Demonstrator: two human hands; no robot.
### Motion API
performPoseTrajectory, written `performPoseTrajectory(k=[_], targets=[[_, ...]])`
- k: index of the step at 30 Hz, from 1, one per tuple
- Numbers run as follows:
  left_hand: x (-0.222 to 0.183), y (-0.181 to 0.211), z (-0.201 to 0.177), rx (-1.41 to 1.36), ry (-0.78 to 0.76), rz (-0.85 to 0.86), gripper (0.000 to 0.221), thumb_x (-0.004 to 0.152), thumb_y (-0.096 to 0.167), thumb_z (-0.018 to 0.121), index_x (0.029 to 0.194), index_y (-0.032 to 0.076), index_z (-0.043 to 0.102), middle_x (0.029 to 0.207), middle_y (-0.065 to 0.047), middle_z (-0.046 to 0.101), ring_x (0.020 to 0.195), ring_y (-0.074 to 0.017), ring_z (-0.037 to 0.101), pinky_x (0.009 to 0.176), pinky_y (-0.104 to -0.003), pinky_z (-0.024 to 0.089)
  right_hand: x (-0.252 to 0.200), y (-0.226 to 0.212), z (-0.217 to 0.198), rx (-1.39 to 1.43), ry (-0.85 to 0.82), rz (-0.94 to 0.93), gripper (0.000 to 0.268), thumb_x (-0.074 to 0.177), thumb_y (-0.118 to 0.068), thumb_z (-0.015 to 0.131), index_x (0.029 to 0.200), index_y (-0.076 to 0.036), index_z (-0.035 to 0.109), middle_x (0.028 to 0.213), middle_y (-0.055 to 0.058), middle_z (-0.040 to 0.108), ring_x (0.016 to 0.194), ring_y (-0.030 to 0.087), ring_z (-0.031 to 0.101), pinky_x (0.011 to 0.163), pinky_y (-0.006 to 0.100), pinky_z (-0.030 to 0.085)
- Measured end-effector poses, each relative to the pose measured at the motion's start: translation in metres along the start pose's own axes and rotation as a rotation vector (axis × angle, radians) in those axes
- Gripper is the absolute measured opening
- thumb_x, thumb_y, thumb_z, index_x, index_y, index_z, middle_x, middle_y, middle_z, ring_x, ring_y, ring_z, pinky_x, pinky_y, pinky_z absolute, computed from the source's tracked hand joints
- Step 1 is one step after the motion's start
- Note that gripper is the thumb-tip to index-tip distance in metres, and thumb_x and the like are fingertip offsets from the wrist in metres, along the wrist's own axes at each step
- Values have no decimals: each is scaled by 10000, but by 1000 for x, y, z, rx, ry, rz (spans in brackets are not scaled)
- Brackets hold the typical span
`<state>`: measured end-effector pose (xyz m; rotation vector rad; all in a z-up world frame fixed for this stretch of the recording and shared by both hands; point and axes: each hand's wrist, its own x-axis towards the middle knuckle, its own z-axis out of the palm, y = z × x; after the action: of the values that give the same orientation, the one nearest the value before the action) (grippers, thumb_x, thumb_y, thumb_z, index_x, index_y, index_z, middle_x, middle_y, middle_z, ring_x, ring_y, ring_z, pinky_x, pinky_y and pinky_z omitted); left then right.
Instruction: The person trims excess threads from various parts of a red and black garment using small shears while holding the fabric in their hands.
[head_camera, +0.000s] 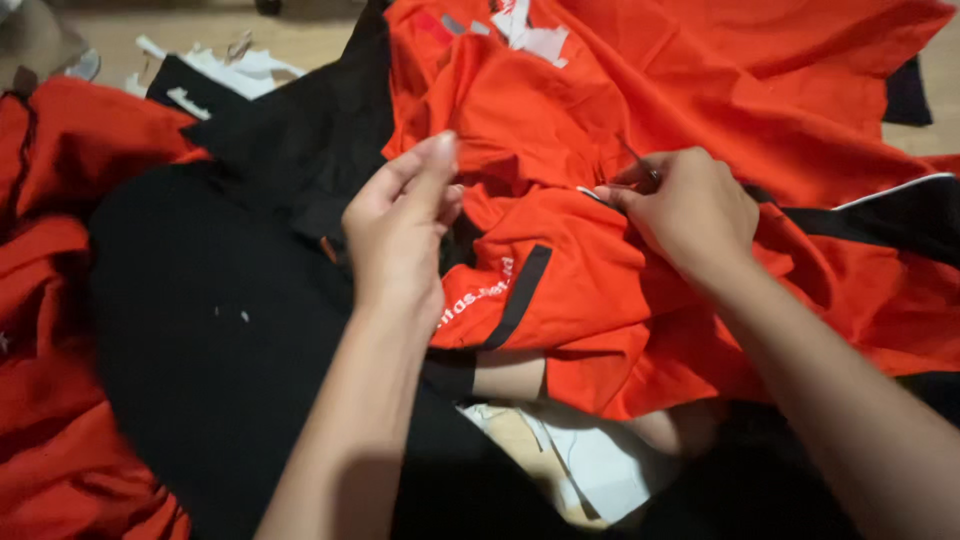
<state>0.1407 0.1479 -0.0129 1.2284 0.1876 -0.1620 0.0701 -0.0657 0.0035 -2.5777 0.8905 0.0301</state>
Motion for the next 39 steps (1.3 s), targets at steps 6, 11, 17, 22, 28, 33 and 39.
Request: performPoseTrajectory(k=[6, 11, 17, 22, 28, 33, 39], targets=[[3, -26, 19, 543, 58, 101, 348, 756, 369, 915, 986, 116, 849, 722, -12, 782, 606, -119, 766, 577, -235, 582, 17, 3, 3, 47, -155, 91, 154, 910, -438, 735, 972, -339, 835, 626, 5, 735, 699, 249, 771, 756, 419, 560], [31, -33, 27, 708, 39, 154, 223, 795, 429, 810, 846, 215, 849, 703, 51, 775, 726, -107, 734, 661, -276, 558, 26, 46, 2, 917, -204, 234, 113, 1004, -294, 605, 962, -193, 633, 733, 22, 548, 477, 161, 442, 392, 327, 319], [34, -5, 29, 197, 129, 78, 243, 948, 290, 702, 941, 64, 790, 575, -6, 610, 516, -68, 580, 550, -246, 496, 48, 136, -17, 2114, -265, 293, 297, 902, -143, 624, 644, -199, 489, 581, -109, 283, 440, 24, 170, 443, 190, 125], [44, -4, 62, 90, 88, 248, 260, 893, 278, 741, 959, 31, 788, 711, -22, 714, 554, -109, 668, 504, -242, 557, 36, 111, -17, 2112, -153, 287, 146, 1014, -231, 801, 1058, -371, 799, 1041, -63, 818, 458, 31, 250, 493, 179, 210], [40, -1, 88, 941, -174, 730, 764, 959, 75, 791, 1577, 109, 342, 1703, -154, 335, 1614, -489, 93, 1295, -679, 122, 23, 92, -22, 1968, -202, 229, 248, 961, -244, 774, 1139, -401, 702, 1547, -26, 747, 428, 35, 279, 469, 177, 230], [-1, 14, 85, 800, -123, 488, 492, 1032, 107, 480, 1495, 261, 417, 968, -25, 850, 876, -378, 779, 724, -511, 553, 21, 81, -21, 1882, -183, 246, 337, 1044, -210, 673, 1335, -377, 641, 1168, -53, 789, 422, 40, 241, 447, 172, 223], [-26, -17, 83, 1174, -637, 606, 1071, 875, 237, 861, 1649, 251, 121, 1326, -19, 706, 1296, -285, 634, 1133, -836, 209, 14, 65, -28, 1742, -102, 278, 229, 1058, -194, 650, 1230, -343, 673, 972, -82, 783, 400, 47, 250, 451, 199, 205]])
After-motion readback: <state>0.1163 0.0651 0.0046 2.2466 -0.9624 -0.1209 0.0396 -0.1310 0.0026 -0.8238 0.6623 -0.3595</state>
